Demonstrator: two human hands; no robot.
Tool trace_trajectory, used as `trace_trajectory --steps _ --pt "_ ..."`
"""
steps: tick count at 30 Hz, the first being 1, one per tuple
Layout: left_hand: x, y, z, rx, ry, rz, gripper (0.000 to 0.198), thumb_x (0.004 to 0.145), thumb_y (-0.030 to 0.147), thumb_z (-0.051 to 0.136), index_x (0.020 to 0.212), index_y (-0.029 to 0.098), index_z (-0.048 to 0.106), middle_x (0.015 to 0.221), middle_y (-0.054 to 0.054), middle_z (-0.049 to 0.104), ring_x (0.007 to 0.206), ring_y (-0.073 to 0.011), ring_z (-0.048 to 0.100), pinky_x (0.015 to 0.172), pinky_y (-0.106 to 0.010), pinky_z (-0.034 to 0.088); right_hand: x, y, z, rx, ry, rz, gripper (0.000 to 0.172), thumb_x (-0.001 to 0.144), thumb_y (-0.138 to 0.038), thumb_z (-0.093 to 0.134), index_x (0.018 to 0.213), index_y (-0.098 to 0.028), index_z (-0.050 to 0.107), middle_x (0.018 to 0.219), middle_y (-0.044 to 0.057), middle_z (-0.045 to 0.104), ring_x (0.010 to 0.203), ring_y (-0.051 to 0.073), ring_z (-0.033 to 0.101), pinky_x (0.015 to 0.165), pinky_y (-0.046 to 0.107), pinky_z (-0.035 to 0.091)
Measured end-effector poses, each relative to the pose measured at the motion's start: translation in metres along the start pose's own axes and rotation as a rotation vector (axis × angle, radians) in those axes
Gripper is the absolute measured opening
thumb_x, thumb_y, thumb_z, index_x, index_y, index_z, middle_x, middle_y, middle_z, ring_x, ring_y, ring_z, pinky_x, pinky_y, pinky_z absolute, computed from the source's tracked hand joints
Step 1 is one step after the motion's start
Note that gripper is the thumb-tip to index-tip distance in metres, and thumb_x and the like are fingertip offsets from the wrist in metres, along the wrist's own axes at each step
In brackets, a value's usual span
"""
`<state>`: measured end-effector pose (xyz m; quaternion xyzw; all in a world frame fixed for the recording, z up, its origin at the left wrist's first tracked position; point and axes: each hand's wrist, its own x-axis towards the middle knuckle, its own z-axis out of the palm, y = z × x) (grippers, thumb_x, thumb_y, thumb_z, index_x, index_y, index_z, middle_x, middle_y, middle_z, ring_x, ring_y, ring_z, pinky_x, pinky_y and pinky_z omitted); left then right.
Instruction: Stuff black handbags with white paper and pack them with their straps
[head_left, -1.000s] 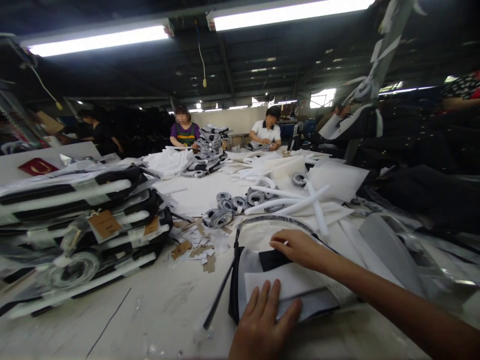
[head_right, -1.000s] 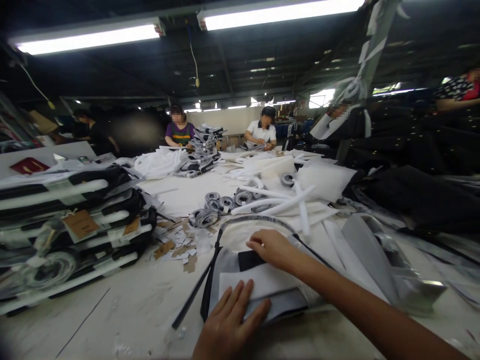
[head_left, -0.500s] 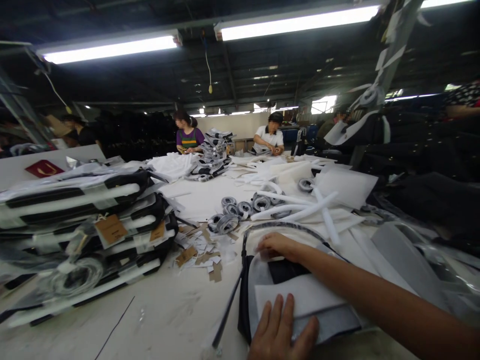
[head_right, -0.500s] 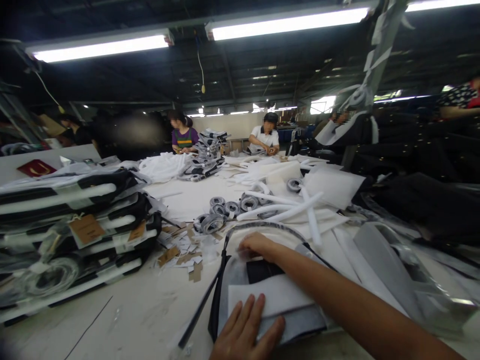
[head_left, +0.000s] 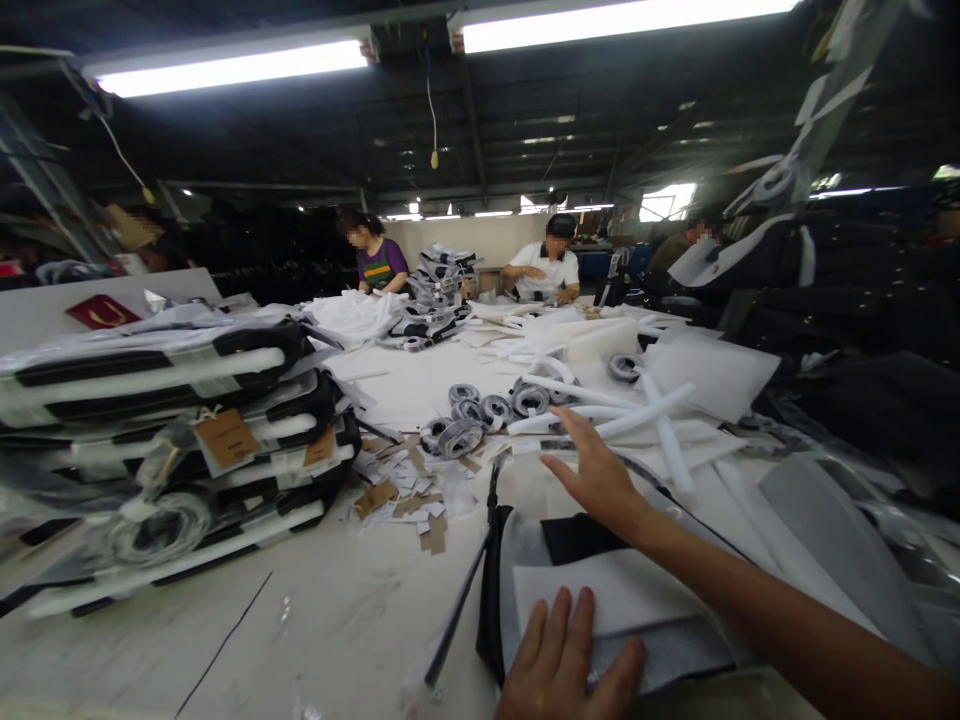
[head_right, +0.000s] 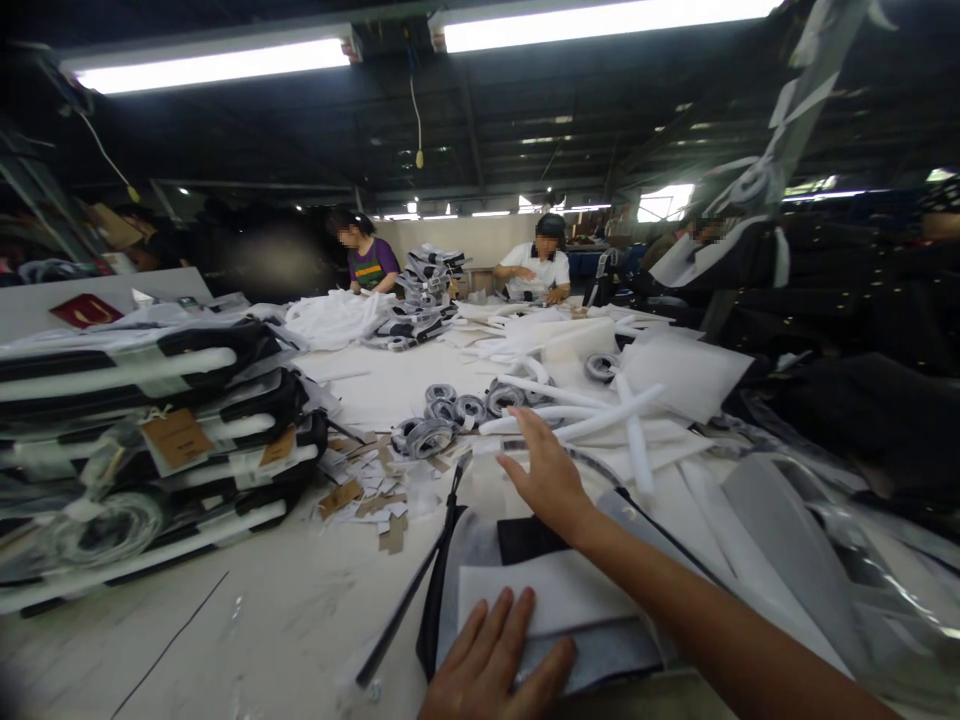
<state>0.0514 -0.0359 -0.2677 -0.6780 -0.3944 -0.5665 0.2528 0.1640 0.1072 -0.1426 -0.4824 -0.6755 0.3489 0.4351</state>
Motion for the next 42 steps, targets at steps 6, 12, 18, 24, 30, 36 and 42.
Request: trace_trajectory --steps 6,12,18,24,30,36,42 --pt "0.000 -0.002 -0.001 -0.015 -0.001 0.012 0.024 0.094 0.034 0.061 0.116 0.042 0.069 0.113 -0.002 0.075 0.108 -0.0208 0.070 0.101 -0.037 0.052 0.001 0.015 0.012 -0.571 -0.351 -0.362 0.022 0.087 -0.039 0.069 0.101 -0.024 0.077 0.155 0.008 0.042 0.148 0.035 0.024 0.120 0.056 0.019" --pt "0.000 0.001 0.002 -0.028 0.015 -0.018 0.020 0.094 0.035 0.062 0.110 0.041 0.071 0.110 -0.001 0.076 0.106 -0.0197 0.071 0.100 -0.036 0.053 0.033 0.030 0.050 -0.552 -0.493 -0.214 0.019 0.083 -0.027 0.071 0.066 -0.019 0.073 0.123 0.010 0.069 0.118 0.025 0.061 0.104 0.037 0.045" --pt "0.008 0.005 0.002 -0.017 0.062 -0.061 0.017 0.090 0.037 0.066 0.104 0.043 0.072 0.103 0.001 0.077 0.095 -0.0191 0.075 0.092 -0.033 0.057 0.040 0.023 0.029 -0.585 -0.194 -0.014 0.042 0.101 -0.041 0.038 0.090 -0.017 0.070 0.104 0.013 0.072 0.106 0.027 0.064 0.096 0.038 0.043" --pt "0.007 0.009 0.005 0.003 0.095 -0.125 0.015 0.092 0.037 0.062 0.102 0.044 0.071 0.102 0.003 0.078 0.093 -0.0187 0.075 0.091 -0.034 0.058 0.036 0.043 0.015 -0.496 -0.355 0.346 0.058 0.090 -0.064 0.050 0.057 -0.017 0.060 0.058 0.009 0.066 0.060 0.022 0.064 0.069 0.033 0.048" --pt "0.003 0.007 0.007 -0.031 0.090 -0.107 0.015 0.092 0.036 0.063 0.103 0.042 0.072 0.106 0.002 0.077 0.097 -0.0192 0.074 0.095 -0.034 0.056 0.030 0.042 0.036 -0.072 -0.507 0.496 0.051 0.072 -0.065 0.071 0.074 -0.015 0.065 0.071 0.006 0.068 0.061 0.014 0.061 0.060 0.026 0.048" --pt "0.003 0.005 0.006 -0.026 0.079 -0.080 0.018 0.094 0.036 0.061 0.107 0.042 0.071 0.107 0.001 0.077 0.100 -0.0191 0.073 0.097 -0.034 0.055 0.018 0.001 0.016 0.292 -0.487 0.384 0.049 0.075 -0.057 0.074 0.104 -0.018 0.069 0.107 0.009 0.071 0.097 0.020 0.067 0.089 0.034 0.051" --pt "0.007 -0.002 -0.005 0.001 -0.018 0.029 0.025 0.094 0.034 0.061 0.117 0.040 0.067 0.108 -0.003 0.076 0.101 -0.0223 0.073 0.093 -0.037 0.057 -0.033 -0.045 -0.013 0.037 -0.434 0.098 0.034 0.081 -0.050 0.069 0.098 -0.021 0.078 0.104 0.007 0.075 0.102 0.026 0.067 0.099 0.038 0.047"
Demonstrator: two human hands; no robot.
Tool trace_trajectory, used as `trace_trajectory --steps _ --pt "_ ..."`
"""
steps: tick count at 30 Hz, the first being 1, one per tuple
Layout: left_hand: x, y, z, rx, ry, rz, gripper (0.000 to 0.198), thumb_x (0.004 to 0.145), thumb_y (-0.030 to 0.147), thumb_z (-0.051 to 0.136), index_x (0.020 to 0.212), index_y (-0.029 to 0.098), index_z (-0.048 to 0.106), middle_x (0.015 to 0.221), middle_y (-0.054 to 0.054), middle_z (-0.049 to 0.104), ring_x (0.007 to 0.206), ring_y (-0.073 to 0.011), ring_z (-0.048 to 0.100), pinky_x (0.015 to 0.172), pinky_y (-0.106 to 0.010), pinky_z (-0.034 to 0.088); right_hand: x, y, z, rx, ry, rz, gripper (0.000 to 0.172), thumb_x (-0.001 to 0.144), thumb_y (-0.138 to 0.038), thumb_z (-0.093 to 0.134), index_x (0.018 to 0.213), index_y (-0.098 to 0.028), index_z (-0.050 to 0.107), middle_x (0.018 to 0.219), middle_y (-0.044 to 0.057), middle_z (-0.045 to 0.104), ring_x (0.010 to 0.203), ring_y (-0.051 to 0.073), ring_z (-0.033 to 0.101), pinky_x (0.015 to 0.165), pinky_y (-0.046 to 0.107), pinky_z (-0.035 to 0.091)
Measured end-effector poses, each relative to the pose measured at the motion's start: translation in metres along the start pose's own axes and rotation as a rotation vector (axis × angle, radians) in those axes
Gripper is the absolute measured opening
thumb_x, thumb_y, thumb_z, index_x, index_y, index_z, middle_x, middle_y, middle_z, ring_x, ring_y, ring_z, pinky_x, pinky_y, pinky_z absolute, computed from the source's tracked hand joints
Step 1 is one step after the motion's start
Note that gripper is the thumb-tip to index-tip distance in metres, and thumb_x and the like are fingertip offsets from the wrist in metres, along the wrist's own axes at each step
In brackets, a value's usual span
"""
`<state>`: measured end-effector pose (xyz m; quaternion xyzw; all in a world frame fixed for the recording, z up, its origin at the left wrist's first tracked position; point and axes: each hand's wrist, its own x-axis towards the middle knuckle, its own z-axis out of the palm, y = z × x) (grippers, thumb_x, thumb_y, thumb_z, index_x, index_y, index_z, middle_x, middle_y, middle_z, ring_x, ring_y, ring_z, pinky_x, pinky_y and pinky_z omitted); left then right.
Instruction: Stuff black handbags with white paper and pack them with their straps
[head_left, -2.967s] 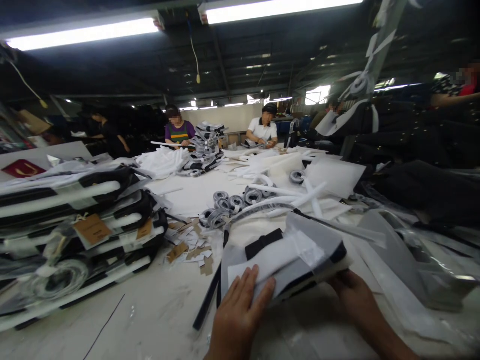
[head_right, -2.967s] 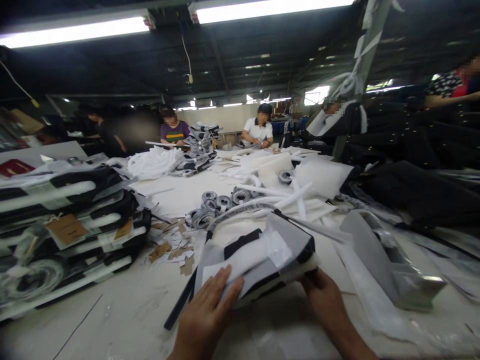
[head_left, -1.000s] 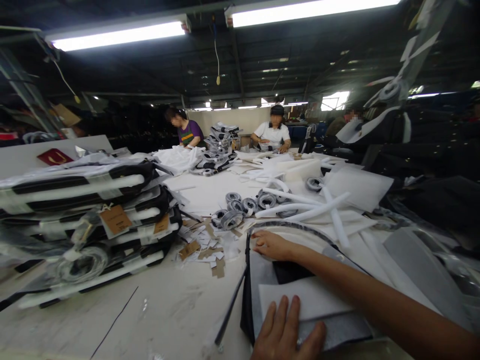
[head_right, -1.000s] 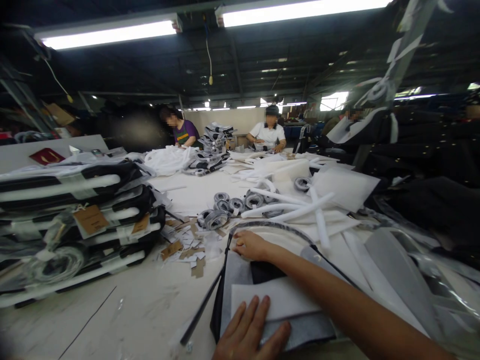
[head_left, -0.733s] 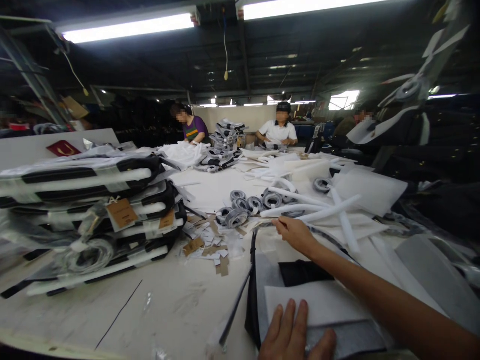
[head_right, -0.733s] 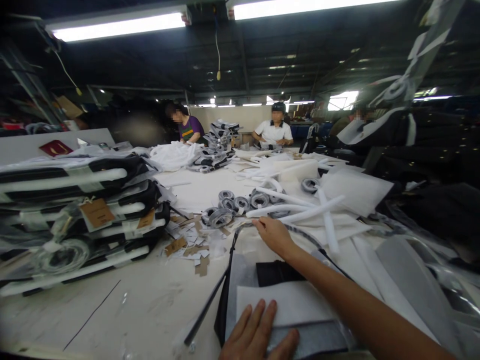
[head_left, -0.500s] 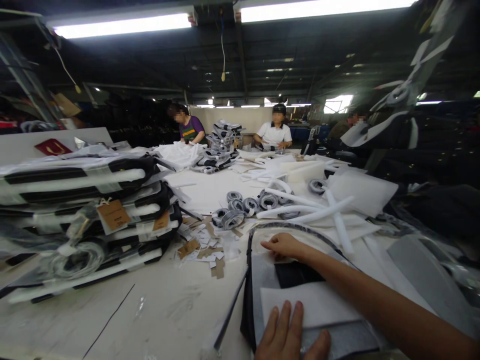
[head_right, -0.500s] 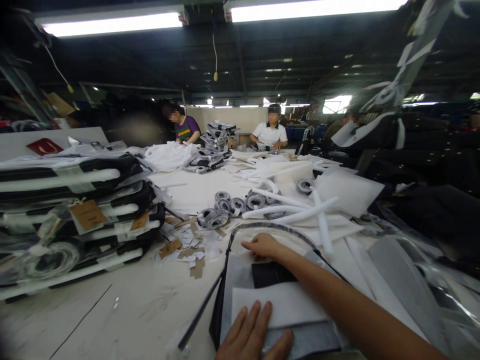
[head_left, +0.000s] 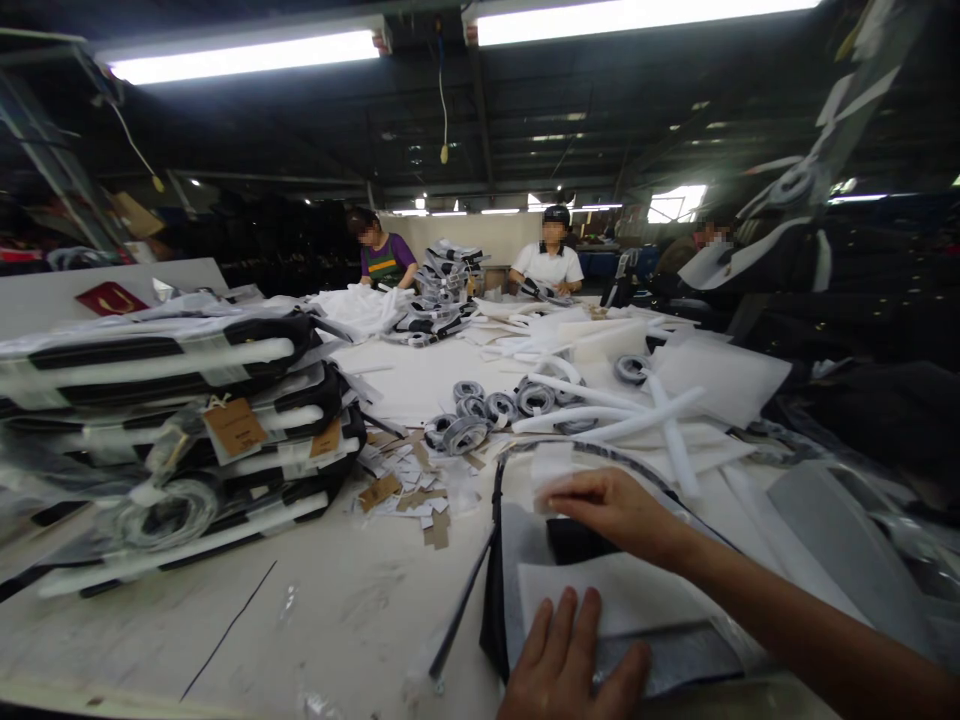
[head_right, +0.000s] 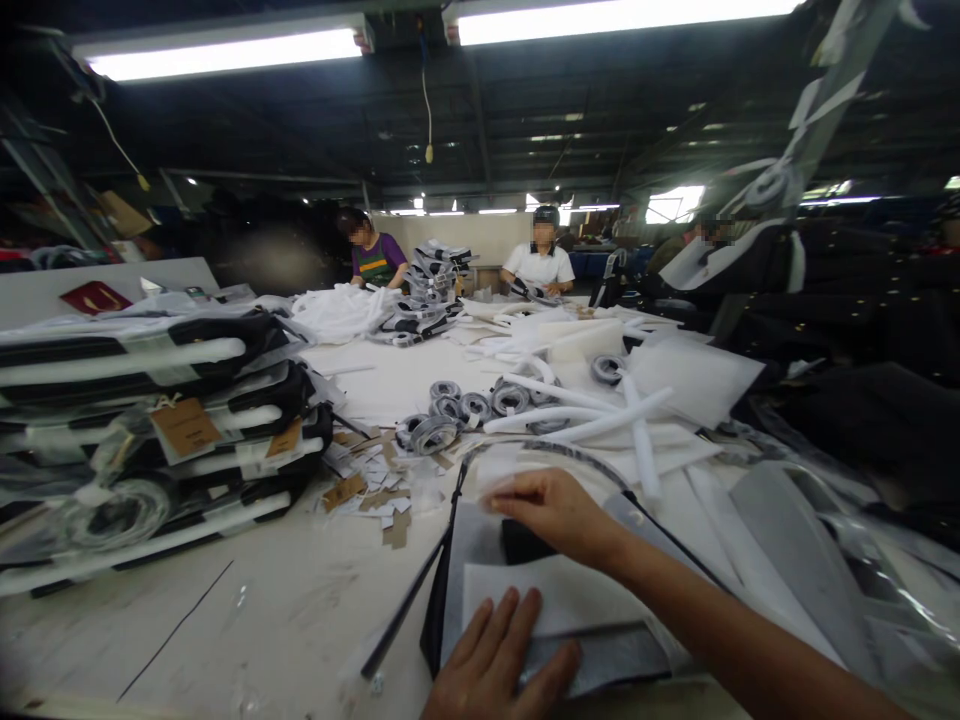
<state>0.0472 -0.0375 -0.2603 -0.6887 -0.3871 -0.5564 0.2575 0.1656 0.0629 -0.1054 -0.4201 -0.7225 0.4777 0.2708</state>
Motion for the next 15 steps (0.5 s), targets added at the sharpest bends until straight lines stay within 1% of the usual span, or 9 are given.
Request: trace_trajectory --steps 2,3,4,5,7,9,10,12,15 --pt "0.004 -0.002 -0.006 -0.008 -0.058 0.023 0.027 0.096 0.032 0.057 0.120 0.038 0.067 0.104 -0.002 0.077 0.094 -0.0201 0.075 0.090 -0.035 0.058 -0.025 -0.011 -0.004 -0.106 -0.237 0.010 0.033 0.084 -0.050 0.067 0.103 -0.025 0.078 0.106 0.006 0.076 0.105 0.027 0.067 0.099 0.037 0.048" --pt "0.005 -0.003 -0.009 -0.015 -0.095 0.009 0.028 0.098 0.034 0.052 0.122 0.035 0.067 0.101 -0.003 0.077 0.089 -0.0180 0.075 0.087 -0.031 0.059 -0.034 -0.014 -0.007 -0.077 -0.373 0.041 0.037 0.084 -0.052 0.067 0.107 -0.025 0.077 0.107 0.006 0.076 0.105 0.027 0.068 0.098 0.037 0.049" --pt "0.007 -0.003 -0.011 -0.029 -0.136 -0.027 0.032 0.100 0.038 0.047 0.123 0.030 0.067 0.099 -0.004 0.077 0.085 -0.0164 0.075 0.083 -0.027 0.059 -0.041 -0.015 -0.009 -0.007 -0.463 0.075 0.043 0.083 -0.056 0.067 0.110 -0.024 0.076 0.107 0.007 0.076 0.104 0.028 0.069 0.096 0.038 0.050" --pt "0.008 -0.003 -0.012 -0.049 -0.181 -0.074 0.036 0.100 0.042 0.043 0.119 0.026 0.069 0.098 -0.005 0.077 0.083 -0.0158 0.075 0.074 -0.024 0.061 -0.045 -0.014 -0.011 0.075 -0.480 0.104 0.050 0.083 -0.061 0.065 0.111 -0.020 0.075 0.105 0.009 0.076 0.101 0.029 0.070 0.093 0.039 0.052" --pt "0.009 -0.002 -0.014 -0.072 -0.225 -0.138 0.044 0.100 0.049 0.043 0.122 0.020 0.068 0.100 -0.008 0.076 0.086 -0.0176 0.074 0.075 -0.024 0.061 -0.043 -0.005 -0.012 0.154 -0.297 0.125 0.057 0.084 -0.066 0.058 0.105 -0.015 0.075 0.094 0.011 0.076 0.089 0.027 0.072 0.085 0.039 0.055" --pt "0.011 -0.001 -0.016 -0.067 -0.190 -0.132 0.035 0.098 0.046 0.050 0.120 0.025 0.068 0.102 -0.006 0.076 0.090 -0.0210 0.074 0.075 -0.029 0.063 -0.036 0.006 -0.007 0.016 -0.072 0.075 0.045 0.087 -0.058 0.059 0.097 -0.016 0.074 0.090 0.008 0.075 0.085 0.024 0.070 0.082 0.036 0.054" --pt "0.013 -0.001 -0.017 -0.058 -0.175 -0.111 0.031 0.097 0.043 0.053 0.121 0.028 0.068 0.101 -0.005 0.076 0.090 -0.0214 0.074 0.076 -0.031 0.064 -0.032 0.012 -0.003 -0.099 -0.016 0.041 0.035 0.087 -0.051 0.062 0.095 -0.018 0.073 0.092 0.007 0.074 0.086 0.023 0.069 0.082 0.034 0.053" --pt "0.020 -0.002 -0.021 -0.040 -0.182 -0.075 0.033 0.097 0.041 0.054 0.125 0.027 0.065 0.100 -0.005 0.075 0.089 -0.0197 0.074 0.077 -0.028 0.063 -0.024 0.020 0.008 -0.318 0.007 -0.014 0.023 0.082 -0.038 0.071 0.097 -0.021 0.071 0.099 0.005 0.072 0.091 0.022 0.065 0.084 0.033 0.050" --pt "0.032 -0.006 -0.028 -0.038 -0.215 -0.023 0.038 0.098 0.039 0.054 0.133 0.025 0.060 0.098 -0.006 0.074 0.092 -0.0183 0.073 0.080 -0.025 0.062 -0.018 0.031 0.023 -0.531 0.025 -0.034 0.034 0.073 -0.030 0.079 0.102 -0.020 0.068 0.105 0.007 0.068 0.097 0.024 0.061 0.087 0.035 0.047"
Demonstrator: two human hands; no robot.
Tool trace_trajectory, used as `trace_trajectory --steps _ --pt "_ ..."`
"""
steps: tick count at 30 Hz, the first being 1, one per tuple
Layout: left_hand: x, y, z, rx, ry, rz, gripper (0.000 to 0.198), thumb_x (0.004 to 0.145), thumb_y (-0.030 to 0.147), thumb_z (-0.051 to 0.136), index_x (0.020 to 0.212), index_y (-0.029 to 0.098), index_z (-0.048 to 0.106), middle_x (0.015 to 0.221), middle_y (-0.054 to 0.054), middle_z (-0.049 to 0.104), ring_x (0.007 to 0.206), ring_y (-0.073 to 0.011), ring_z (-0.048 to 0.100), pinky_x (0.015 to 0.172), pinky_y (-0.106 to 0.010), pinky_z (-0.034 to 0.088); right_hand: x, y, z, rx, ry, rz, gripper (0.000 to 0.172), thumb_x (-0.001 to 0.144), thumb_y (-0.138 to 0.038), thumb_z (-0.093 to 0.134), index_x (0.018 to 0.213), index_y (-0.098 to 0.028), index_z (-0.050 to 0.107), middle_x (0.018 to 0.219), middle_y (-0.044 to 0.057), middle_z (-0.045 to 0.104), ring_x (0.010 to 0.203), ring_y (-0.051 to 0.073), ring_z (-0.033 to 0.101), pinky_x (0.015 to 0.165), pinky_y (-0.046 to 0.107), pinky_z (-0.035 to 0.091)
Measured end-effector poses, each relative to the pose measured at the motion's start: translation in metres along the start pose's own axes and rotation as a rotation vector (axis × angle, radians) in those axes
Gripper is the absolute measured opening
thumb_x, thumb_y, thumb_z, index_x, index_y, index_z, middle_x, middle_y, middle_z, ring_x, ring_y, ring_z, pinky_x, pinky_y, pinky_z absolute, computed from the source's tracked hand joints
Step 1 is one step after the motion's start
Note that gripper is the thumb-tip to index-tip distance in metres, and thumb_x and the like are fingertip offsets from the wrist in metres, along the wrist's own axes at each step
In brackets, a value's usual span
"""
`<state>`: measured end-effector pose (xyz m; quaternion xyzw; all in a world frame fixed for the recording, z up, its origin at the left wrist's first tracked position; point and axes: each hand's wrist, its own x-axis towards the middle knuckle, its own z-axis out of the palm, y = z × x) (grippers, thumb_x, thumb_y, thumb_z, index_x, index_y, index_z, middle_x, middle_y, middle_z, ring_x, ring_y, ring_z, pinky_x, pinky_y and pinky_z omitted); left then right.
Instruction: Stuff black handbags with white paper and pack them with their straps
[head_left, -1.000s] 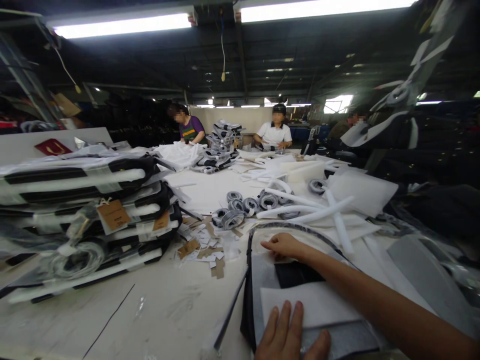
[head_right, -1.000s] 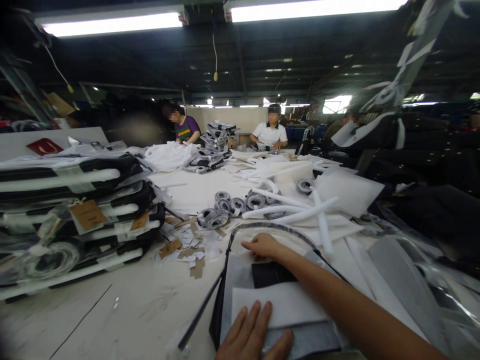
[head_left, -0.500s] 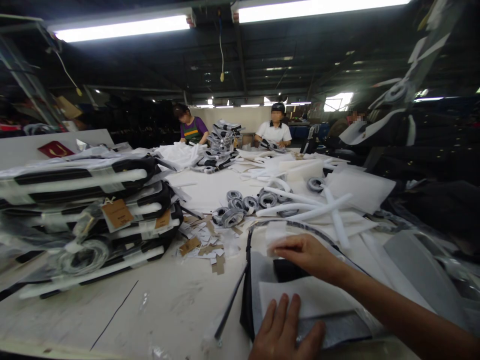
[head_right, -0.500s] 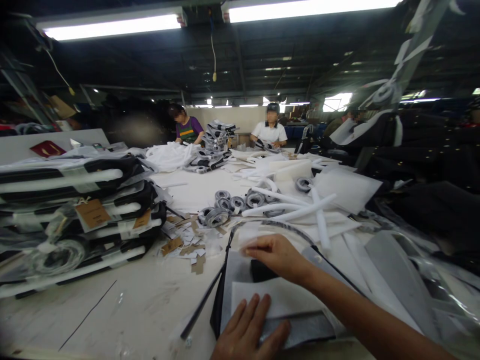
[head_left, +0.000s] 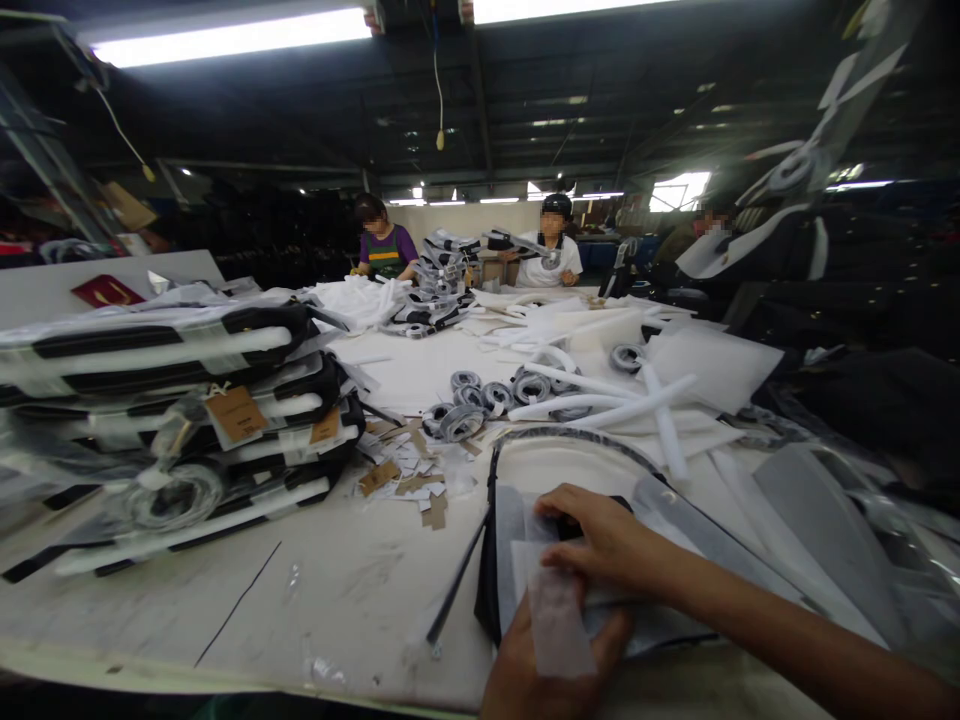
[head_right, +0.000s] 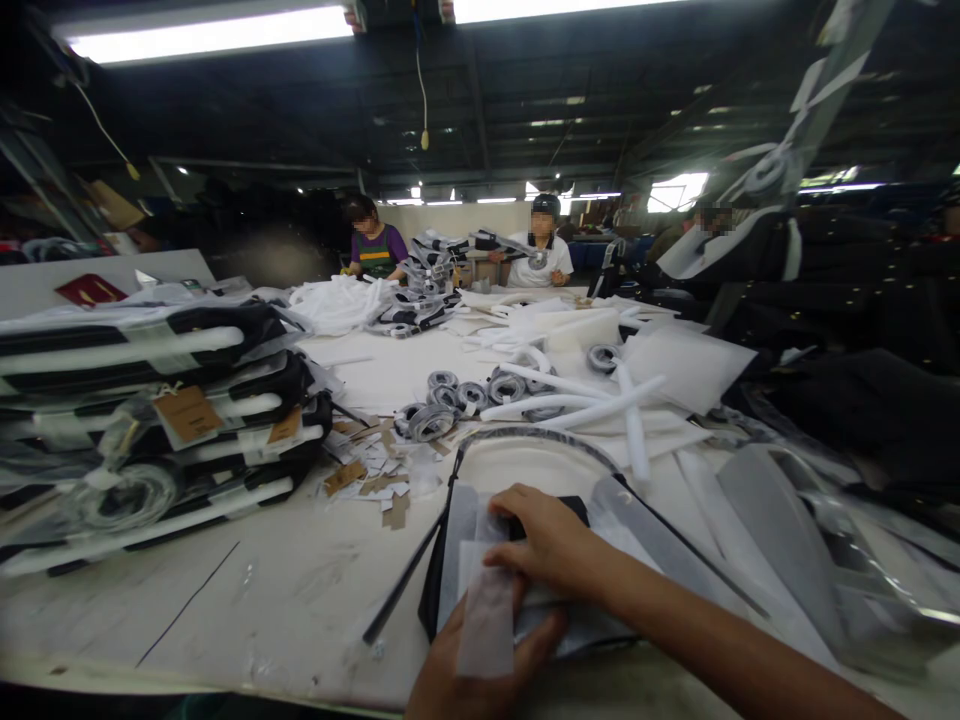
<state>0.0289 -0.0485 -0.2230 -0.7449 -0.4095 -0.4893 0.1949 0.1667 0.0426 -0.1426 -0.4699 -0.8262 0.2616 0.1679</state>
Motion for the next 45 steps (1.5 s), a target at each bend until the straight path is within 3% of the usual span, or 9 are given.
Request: trace_trajectory --steps 4,15,19,25,28,33,36,39,45 --pt "0.005 -0.005 -0.009 0.028 -0.083 0.124 0.032 0.098 0.027 0.053 0.127 0.038 0.063 0.106 -0.004 0.075 0.091 -0.0194 0.074 0.077 -0.029 0.063 0.008 0.009 0.013 -0.078 0.027 -0.017 0.035 0.072 -0.028 0.080 0.101 -0.018 0.064 0.101 0.007 0.065 0.095 0.024 0.058 0.085 0.034 0.045" --pt "0.001 -0.008 -0.005 0.013 -0.106 0.146 0.028 0.100 0.029 0.049 0.117 0.037 0.069 0.097 -0.002 0.077 0.088 -0.0205 0.075 0.080 -0.035 0.063 0.025 0.015 0.016 -0.078 -0.098 -0.050 0.009 0.079 -0.019 0.068 0.087 -0.020 0.073 0.084 0.002 0.072 0.079 0.018 0.063 0.072 0.026 0.043" --pt "-0.002 -0.010 -0.003 0.052 -0.075 0.205 0.026 0.099 0.029 0.053 0.118 0.035 0.069 0.110 -0.006 0.075 0.099 -0.0233 0.074 0.079 -0.035 0.063 0.030 0.014 0.011 -0.123 -0.165 -0.086 0.004 0.077 -0.018 0.068 0.079 -0.020 0.070 0.077 0.001 0.069 0.074 0.018 0.062 0.069 0.025 0.042" --pt "0.002 -0.010 -0.007 0.018 -0.076 0.190 0.023 0.097 0.028 0.054 0.111 0.034 0.072 0.100 -0.005 0.077 0.092 -0.0222 0.075 0.079 -0.037 0.063 0.034 0.005 -0.008 -0.215 -0.056 -0.094 0.013 0.086 -0.013 0.052 0.093 -0.019 0.062 0.102 0.008 0.066 0.096 0.022 0.057 0.085 0.032 0.040" --pt "0.002 -0.007 -0.005 0.018 -0.069 0.189 0.022 0.097 0.027 0.055 0.110 0.033 0.072 0.104 -0.008 0.077 0.091 -0.0222 0.075 0.076 -0.036 0.063 0.044 0.001 -0.018 -0.208 -0.045 -0.051 0.009 0.087 -0.016 0.053 0.090 -0.020 0.062 0.089 0.006 0.068 0.085 0.022 0.061 0.079 0.032 0.041" --pt "-0.015 0.002 0.018 0.021 0.117 0.045 0.020 0.095 0.033 0.059 0.111 0.037 0.071 0.107 -0.006 0.076 0.091 -0.0223 0.075 0.078 -0.035 0.063 0.071 0.008 -0.022 -0.073 -0.120 0.013 0.019 0.091 -0.020 0.047 0.100 -0.016 0.064 0.064 0.002 0.068 0.058 0.016 0.063 0.062 0.026 0.045" --pt "-0.025 0.006 0.031 0.031 0.176 0.016 0.021 0.094 0.034 0.060 0.112 0.038 0.070 0.110 -0.004 0.076 0.101 -0.0224 0.073 0.089 -0.037 0.059 0.084 0.017 -0.021 0.005 -0.176 0.017 0.026 0.088 -0.026 0.054 0.108 -0.014 0.065 0.076 0.004 0.073 0.064 0.017 0.067 0.059 0.024 0.048" --pt "-0.027 0.009 0.037 0.030 0.232 -0.016 0.019 0.093 0.034 0.061 0.109 0.039 0.072 0.109 -0.003 0.076 0.102 -0.0220 0.073 0.091 -0.036 0.058 0.092 0.024 -0.023 0.011 -0.209 -0.006 0.026 0.078 -0.032 0.069 0.098 -0.016 0.071 0.076 0.003 0.073 0.067 0.018 0.066 0.061 0.025 0.047" --pt "-0.018 0.011 0.035 0.034 0.280 -0.077 0.019 0.093 0.035 0.059 0.107 0.040 0.072 0.099 -0.002 0.078 0.081 -0.0200 0.076 0.078 -0.033 0.062 0.098 0.020 -0.026 -0.073 -0.178 -0.074 0.012 0.075 -0.029 0.073 0.081 -0.020 0.078 0.082 0.004 0.071 0.075 0.019 0.062 0.070 0.028 0.043"
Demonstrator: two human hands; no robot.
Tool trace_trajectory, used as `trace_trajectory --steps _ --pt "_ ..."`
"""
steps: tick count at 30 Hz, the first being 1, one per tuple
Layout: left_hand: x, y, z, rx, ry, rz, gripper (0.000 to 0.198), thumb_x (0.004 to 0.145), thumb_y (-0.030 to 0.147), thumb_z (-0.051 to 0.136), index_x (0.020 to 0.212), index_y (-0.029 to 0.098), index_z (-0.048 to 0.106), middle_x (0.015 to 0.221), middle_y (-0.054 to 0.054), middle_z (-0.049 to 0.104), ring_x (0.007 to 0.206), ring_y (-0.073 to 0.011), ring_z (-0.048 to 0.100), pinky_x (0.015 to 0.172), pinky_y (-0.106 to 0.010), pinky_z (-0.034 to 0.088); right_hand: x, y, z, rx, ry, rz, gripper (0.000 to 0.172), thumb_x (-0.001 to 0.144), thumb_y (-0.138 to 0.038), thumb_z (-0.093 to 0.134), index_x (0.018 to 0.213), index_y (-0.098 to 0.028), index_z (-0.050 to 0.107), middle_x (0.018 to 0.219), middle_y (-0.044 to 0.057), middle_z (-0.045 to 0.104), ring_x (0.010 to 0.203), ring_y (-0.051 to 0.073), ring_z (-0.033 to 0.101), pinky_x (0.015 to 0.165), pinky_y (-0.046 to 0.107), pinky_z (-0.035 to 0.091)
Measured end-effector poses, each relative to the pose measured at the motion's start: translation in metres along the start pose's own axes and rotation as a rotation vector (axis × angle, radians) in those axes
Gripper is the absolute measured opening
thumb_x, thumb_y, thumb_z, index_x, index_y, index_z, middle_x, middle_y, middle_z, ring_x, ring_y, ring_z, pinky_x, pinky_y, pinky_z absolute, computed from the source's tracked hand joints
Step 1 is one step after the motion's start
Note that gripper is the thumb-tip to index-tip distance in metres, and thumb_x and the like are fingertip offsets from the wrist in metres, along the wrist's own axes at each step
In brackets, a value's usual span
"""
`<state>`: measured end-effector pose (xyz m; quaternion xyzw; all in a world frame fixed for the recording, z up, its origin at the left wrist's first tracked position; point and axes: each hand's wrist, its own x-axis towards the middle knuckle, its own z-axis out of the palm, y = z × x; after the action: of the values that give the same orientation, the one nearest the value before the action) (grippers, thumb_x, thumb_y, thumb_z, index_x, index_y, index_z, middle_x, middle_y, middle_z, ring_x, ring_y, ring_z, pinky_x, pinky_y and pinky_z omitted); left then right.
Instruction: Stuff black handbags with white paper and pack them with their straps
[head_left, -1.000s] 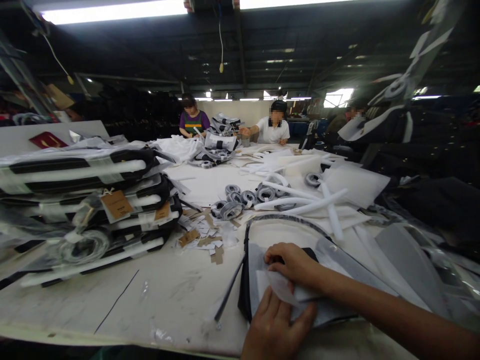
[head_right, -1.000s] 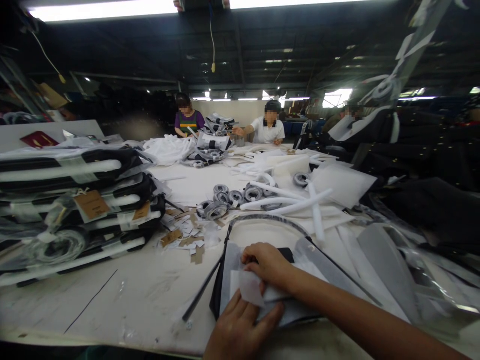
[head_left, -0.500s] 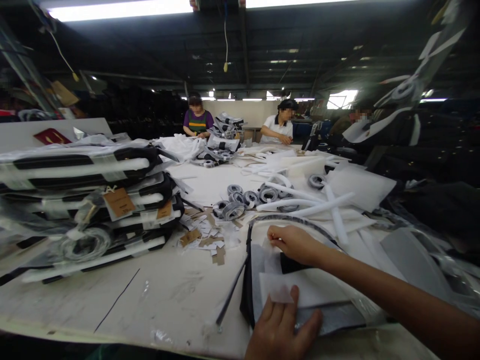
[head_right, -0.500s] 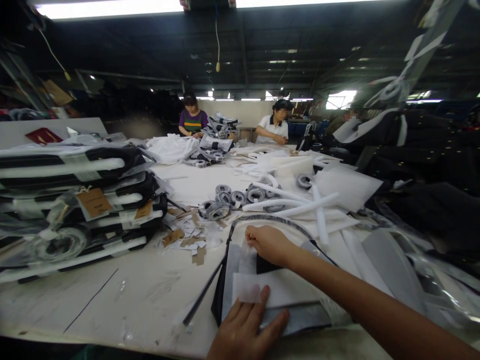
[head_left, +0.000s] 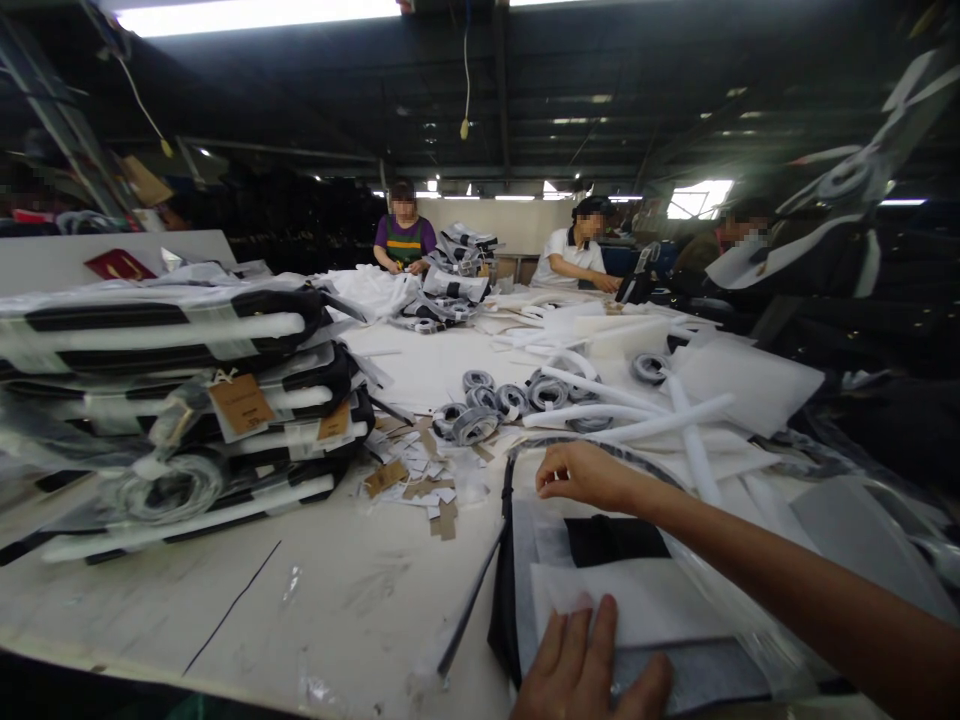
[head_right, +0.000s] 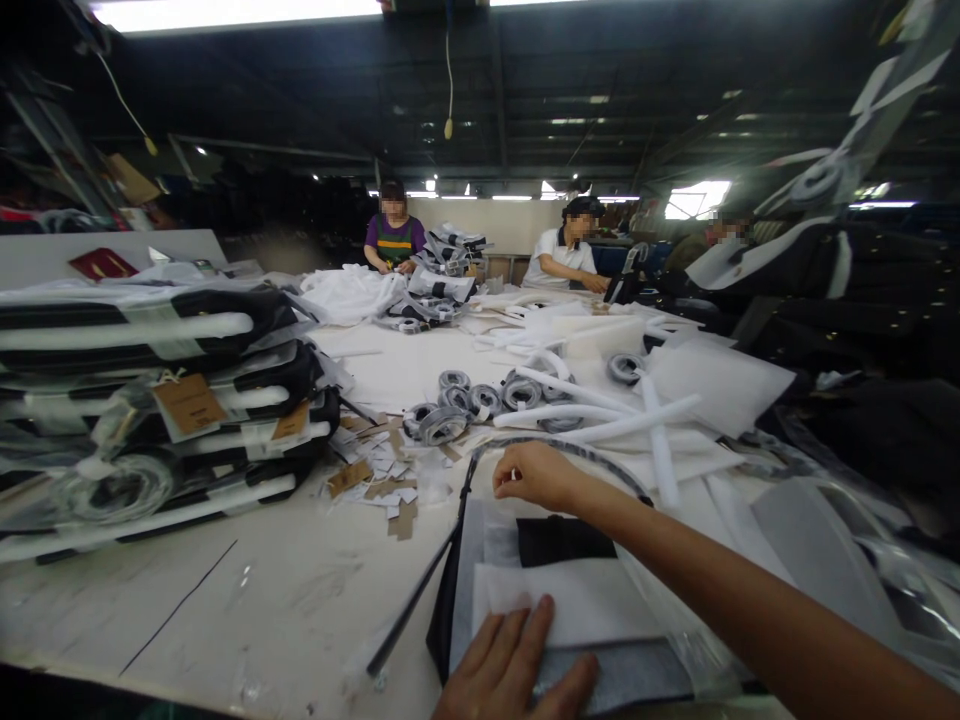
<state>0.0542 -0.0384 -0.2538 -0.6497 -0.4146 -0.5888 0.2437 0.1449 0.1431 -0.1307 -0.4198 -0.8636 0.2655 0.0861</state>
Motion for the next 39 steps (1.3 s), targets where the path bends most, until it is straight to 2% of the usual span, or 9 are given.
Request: trace_trajectory --steps 4,8,13,18,23,28,33,36,39 --pt "0.004 0.001 -0.002 0.003 -0.041 0.014 0.017 0.093 0.035 0.060 0.100 0.041 0.074 0.098 -0.001 0.078 0.072 -0.0195 0.076 0.070 -0.030 0.061 0.001 -0.001 0.006 0.005 0.013 0.008 0.009 0.079 -0.024 0.067 0.079 -0.018 0.074 0.092 0.006 0.071 0.073 0.017 0.063 0.072 0.027 0.045" --pt "0.004 0.003 0.001 0.004 0.014 -0.050 0.020 0.094 0.035 0.057 0.100 0.043 0.074 0.097 0.000 0.078 0.070 -0.0196 0.075 0.072 -0.031 0.059 0.001 0.005 0.010 0.061 -0.022 0.081 0.023 0.090 -0.031 0.054 0.093 -0.016 0.071 0.069 0.004 0.070 0.054 0.016 0.059 0.060 0.027 0.045" --pt "0.006 0.002 0.001 0.019 0.006 -0.018 0.020 0.093 0.036 0.060 0.106 0.043 0.073 0.097 0.000 0.078 0.072 -0.0190 0.075 0.073 -0.030 0.057 0.001 0.012 0.011 0.134 -0.146 0.041 0.037 0.071 -0.044 0.077 0.097 -0.018 0.077 0.098 0.006 0.076 0.081 0.021 0.066 0.074 0.027 0.047" --pt "0.006 -0.005 -0.006 0.017 -0.103 0.084 0.025 0.089 0.037 0.065 0.113 0.040 0.071 0.103 -0.002 0.077 0.077 -0.0187 0.075 0.075 -0.030 0.058 0.000 0.021 0.024 0.243 -0.260 0.034 0.032 0.076 -0.047 0.068 0.084 -0.018 0.079 0.078 0.000 0.074 0.075 0.018 0.065 0.070 0.024 0.046" --pt "0.003 -0.005 -0.008 -0.004 -0.118 0.058 0.022 0.087 0.038 0.068 0.109 0.038 0.072 0.107 -0.002 0.077 0.089 -0.0205 0.075 0.081 -0.033 0.060 0.002 0.026 0.025 0.255 -0.195 0.068 0.032 0.077 -0.045 0.067 0.082 -0.015 0.075 0.071 0.001 0.069 0.067 0.016 0.060 0.061 0.025 0.043" --pt "-0.001 -0.001 -0.002 0.004 -0.081 0.040 0.025 0.086 0.038 0.070 0.111 0.038 0.070 0.106 -0.001 0.077 0.097 -0.0200 0.074 0.089 -0.032 0.059 0.011 0.018 0.009 0.175 -0.085 0.036 0.020 0.082 -0.036 0.063 0.087 -0.017 0.070 0.083 0.003 0.070 0.066 0.015 0.060 0.064 0.025 0.044" --pt "-0.002 0.005 0.007 -0.021 0.057 -0.086 0.018 0.092 0.036 0.063 0.107 0.041 0.071 0.101 0.001 0.078 0.093 -0.0191 0.075 0.093 -0.033 0.057 0.024 0.012 0.002 0.126 -0.077 0.065 0.012 0.087 -0.024 0.055 0.085 -0.018 0.064 0.049 -0.005 0.055 0.042 0.012 0.052 0.057 0.024 0.041" --pt "0.001 0.004 0.006 -0.024 0.008 -0.048 0.016 0.090 0.037 0.066 0.103 0.041 0.072 0.101 0.001 0.078 0.092 -0.0193 0.075 0.092 -0.032 0.057 0.033 0.019 0.003 0.130 -0.046 0.097 0.012 0.085 -0.025 0.057 0.085 -0.017 0.067 0.057 -0.002 0.062 0.048 0.013 0.057 0.056 0.024 0.042" --pt "0.000 0.005 0.006 -0.022 0.045 -0.085 0.016 0.092 0.037 0.063 0.103 0.042 0.073 0.100 0.002 0.078 0.090 -0.0185 0.076 0.093 -0.031 0.057 0.038 0.029 0.003 0.171 -0.048 0.115 0.018 0.080 -0.032 0.066 0.086 -0.016 0.072 0.070 0.001 0.069 0.063 0.016 0.063 0.061 0.025 0.047"
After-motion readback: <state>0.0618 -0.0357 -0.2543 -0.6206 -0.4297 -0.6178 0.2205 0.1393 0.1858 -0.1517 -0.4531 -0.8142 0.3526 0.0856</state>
